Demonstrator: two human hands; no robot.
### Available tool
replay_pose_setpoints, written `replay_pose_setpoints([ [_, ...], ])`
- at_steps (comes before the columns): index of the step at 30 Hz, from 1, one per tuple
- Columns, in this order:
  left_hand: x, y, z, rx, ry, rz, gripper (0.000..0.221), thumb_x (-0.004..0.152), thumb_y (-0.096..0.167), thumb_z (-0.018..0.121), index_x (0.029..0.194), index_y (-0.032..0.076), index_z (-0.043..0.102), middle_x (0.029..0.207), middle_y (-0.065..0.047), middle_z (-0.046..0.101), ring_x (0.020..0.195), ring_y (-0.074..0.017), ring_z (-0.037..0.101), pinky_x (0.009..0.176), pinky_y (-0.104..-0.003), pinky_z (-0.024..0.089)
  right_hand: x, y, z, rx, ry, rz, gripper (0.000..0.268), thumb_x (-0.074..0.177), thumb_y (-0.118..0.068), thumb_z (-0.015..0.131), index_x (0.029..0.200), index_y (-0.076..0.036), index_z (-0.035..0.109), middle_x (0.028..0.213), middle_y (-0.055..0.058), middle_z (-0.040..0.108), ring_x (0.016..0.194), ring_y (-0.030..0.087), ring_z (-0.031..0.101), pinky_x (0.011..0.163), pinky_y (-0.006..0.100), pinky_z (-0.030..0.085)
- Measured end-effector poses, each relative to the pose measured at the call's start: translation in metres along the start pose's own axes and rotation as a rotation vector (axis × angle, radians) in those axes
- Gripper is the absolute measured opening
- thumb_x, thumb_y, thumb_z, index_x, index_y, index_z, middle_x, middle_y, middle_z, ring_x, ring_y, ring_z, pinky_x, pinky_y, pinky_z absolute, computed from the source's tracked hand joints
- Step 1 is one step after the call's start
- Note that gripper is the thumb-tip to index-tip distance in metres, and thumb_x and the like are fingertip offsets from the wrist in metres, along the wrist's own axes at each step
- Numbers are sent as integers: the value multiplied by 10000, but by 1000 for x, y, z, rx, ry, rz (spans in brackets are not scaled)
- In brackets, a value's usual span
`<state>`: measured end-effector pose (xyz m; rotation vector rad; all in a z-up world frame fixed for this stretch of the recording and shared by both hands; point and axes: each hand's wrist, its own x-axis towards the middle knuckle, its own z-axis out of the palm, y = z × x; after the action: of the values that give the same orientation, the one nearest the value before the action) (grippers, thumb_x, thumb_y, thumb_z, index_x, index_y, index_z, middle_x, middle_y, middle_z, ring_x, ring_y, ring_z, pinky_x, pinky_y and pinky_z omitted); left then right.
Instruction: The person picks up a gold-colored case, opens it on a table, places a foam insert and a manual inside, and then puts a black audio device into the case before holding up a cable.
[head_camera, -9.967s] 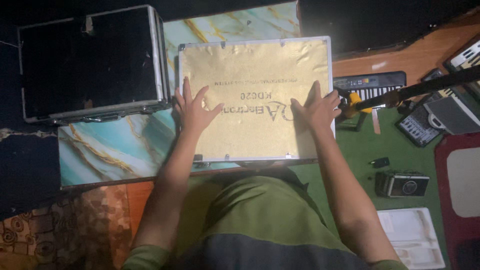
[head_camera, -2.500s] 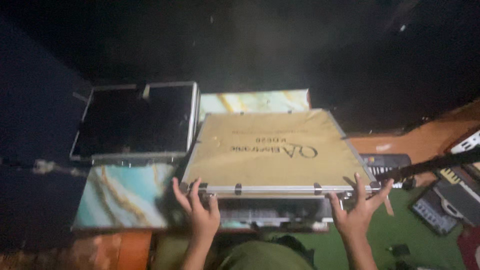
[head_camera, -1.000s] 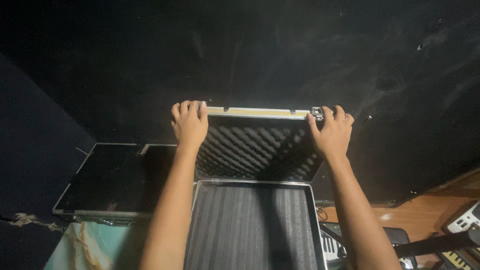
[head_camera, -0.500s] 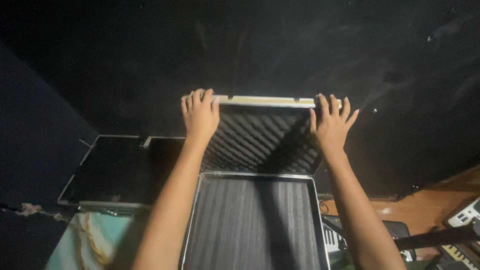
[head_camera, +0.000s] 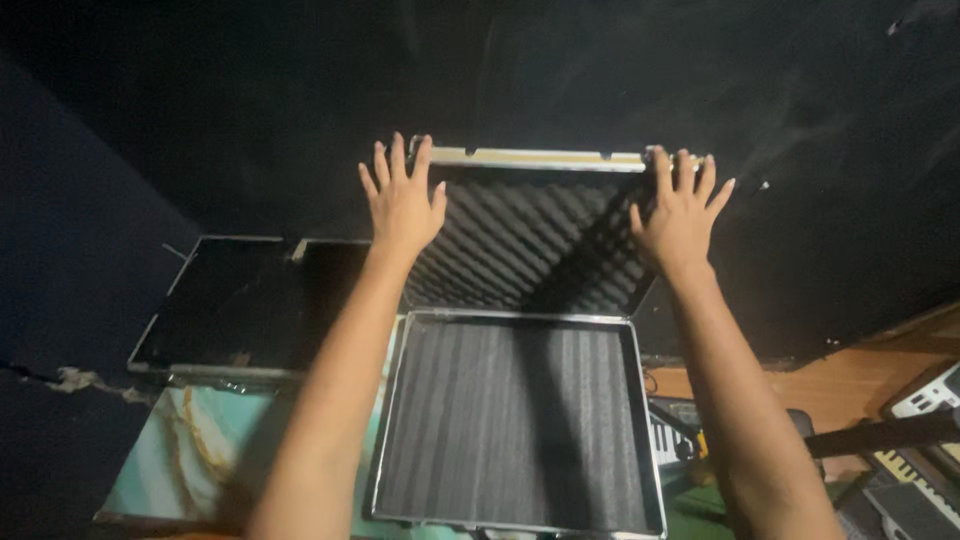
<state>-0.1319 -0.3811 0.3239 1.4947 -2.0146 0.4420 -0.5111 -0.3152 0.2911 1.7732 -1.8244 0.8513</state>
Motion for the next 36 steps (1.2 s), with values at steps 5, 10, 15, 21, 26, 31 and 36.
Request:
replay_pose_setpoints([
  [5, 0, 0, 1, -3, -37, 6, 832, 919, 329, 679, 1624, 105, 300, 1564, -249, 350, 1494, -498, 222, 1195, -706, 154, 6, -2, -4, 39, -76, -7, 946, 813, -302, 813, 1632, -153, 364, 1527, 244, 386, 1506, 497, 268, 1180, 772, 135],
  [10, 3, -1, 8, 23, -17, 26, 824, 909, 349, 690, 1592, 92, 306, 1574, -270, 334, 1488, -498, 217, 1172, -721, 130, 11, -2, -2, -6, -94, -26, 946, 843, -307, 800, 1659, -184, 336, 1570, 232, 371, 1509, 475, 265, 1131, 800, 121],
  [15, 4, -2, 8, 21, -34, 26, 819, 927, 360, 684, 1609, 100, 311, 1608, -264, 295, 1513, -495, 177, 1191, -729, 100, 11, -2, 1, -18, -122, -12, 956, 854, -327, 796, 1671, -192, 318, 1612, 234, 338, 1524, 480, 235, 1141, 794, 116],
  [21, 1, 9, -5, -15, 21, 29, 784, 926, 400, 686, 1586, 102, 386, 1675, -253, 164, 1530, -500, 107, 1171, -749, 67, 9, -13, -5, -1, -138, -18, 985, 835, -329, 802, 1676, -204, 306, 1656, 213, 286, 1548, 469, 183, 1171, 766, 98],
  [26, -8, 13, -10, -44, 40, 52, 764, 927, 435, 689, 1574, 116, 435, 1682, -217, 158, 1538, -490, 94, 1164, -771, 51, 2, -16, -12, 30, -142, -28, 948, 860, -308, 788, 1677, -191, 321, 1682, 200, 275, 1546, 469, 181, 1179, 753, 92],
  [31, -8, 15, -16, -78, 69, 70, 752, 927, 432, 698, 1558, 105, 453, 1673, -210, 197, 1533, -485, 125, 1168, -766, 60, 0, -21, -20, 26, -122, -36, 903, 902, -321, 778, 1671, -186, 324, 1682, 197, 281, 1543, 466, 187, 1178, 749, 96],
  [36, -25, 21, -31, -136, 149, 120, 660, 956, 397, 711, 1511, 107, 504, 1603, -186, 366, 1491, -439, 274, 1175, -696, 173, -14, -33, -36, 97, -60, -76, 828, 893, -237, 794, 1626, -141, 419, 1604, 201, 387, 1515, 455, 279, 1194, 699, 167],
])
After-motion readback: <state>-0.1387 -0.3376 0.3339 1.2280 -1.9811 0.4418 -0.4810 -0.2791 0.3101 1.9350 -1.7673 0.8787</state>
